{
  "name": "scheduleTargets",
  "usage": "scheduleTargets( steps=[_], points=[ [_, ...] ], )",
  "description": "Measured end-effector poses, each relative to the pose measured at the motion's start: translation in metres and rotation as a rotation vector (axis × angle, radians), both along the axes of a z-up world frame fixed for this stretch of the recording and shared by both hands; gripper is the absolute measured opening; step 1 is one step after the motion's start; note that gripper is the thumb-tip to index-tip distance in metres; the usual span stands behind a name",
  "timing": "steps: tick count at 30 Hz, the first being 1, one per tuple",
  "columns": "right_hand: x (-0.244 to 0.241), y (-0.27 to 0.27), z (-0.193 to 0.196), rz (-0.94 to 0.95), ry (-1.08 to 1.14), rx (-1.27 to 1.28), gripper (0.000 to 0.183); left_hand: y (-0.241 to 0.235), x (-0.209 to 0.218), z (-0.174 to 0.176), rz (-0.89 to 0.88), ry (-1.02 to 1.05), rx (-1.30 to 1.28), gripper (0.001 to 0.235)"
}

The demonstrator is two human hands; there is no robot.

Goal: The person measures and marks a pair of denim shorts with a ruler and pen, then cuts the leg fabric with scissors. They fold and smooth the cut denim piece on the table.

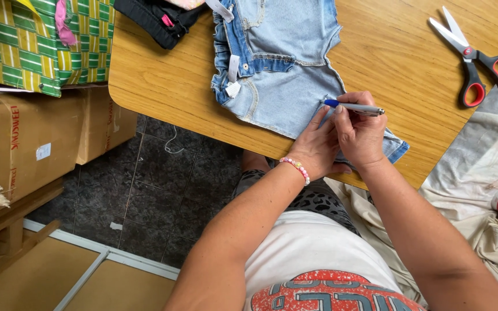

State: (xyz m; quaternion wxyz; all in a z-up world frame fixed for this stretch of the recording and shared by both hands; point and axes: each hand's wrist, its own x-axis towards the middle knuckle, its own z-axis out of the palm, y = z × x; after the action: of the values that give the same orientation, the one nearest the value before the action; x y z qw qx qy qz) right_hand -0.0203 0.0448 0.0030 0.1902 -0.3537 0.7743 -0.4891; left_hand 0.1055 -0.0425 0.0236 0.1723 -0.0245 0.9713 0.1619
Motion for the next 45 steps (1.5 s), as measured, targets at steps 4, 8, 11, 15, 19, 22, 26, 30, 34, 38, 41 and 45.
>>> scheduleTargets(
  steps=[4, 8, 11, 15, 19, 22, 26, 30, 34, 38, 41, 45],
  points=[
    [0.001, -0.003, -0.005, -0.017, -0.012, -0.018, 0.011, -0.006, -0.002, 0.008, 0.005, 0.002, 0.001, 0.117],
    [0.001, -0.002, -0.003, -0.009, -0.03, -0.031, 0.011, -0.004, -0.002, 0.007, -0.005, -0.01, -0.001, 0.116],
    [-0.001, -0.004, -0.006, -0.019, -0.043, -0.048, 0.011, -0.004, -0.003, 0.005, -0.004, -0.011, -0.001, 0.116],
    [0.0, -0.004, 0.0, -0.023, -0.04, -0.048, 0.011, -0.004, -0.002, 0.004, -0.008, 0.006, -0.006, 0.118],
    [0.0, 0.003, 0.006, -0.002, -0.048, -0.108, 0.011, -0.004, -0.001, 0.003, 0.007, 0.013, 0.006, 0.116],
    [0.005, 0.008, 0.014, 0.09, -0.043, -0.016, 0.008, -0.004, 0.001, 0.001, 0.062, 0.033, 0.085, 0.103],
    [0.014, 0.0, 0.024, 0.136, -0.08, 0.057, 0.01, -0.003, 0.003, 0.004, 0.084, 0.007, 0.094, 0.098],
    [0.013, -0.007, 0.036, 0.172, -0.106, 0.222, 0.015, -0.005, 0.004, 0.008, 0.1, -0.025, 0.099, 0.093],
    [0.012, -0.018, 0.046, 0.191, -0.171, 0.279, 0.017, -0.008, 0.001, 0.013, 0.113, -0.042, 0.103, 0.09],
    [0.007, -0.026, 0.041, 0.23, -0.234, 0.342, 0.013, -0.008, -0.001, 0.017, 0.113, -0.069, 0.112, 0.085],
    [0.005, -0.034, 0.045, 0.268, -0.243, 0.406, 0.013, -0.007, -0.001, 0.02, 0.114, -0.089, 0.12, 0.083],
    [0.004, -0.043, 0.055, 0.278, -0.261, 0.503, 0.015, -0.006, 0.002, 0.006, 0.105, -0.093, 0.133, 0.081]
  ],
)
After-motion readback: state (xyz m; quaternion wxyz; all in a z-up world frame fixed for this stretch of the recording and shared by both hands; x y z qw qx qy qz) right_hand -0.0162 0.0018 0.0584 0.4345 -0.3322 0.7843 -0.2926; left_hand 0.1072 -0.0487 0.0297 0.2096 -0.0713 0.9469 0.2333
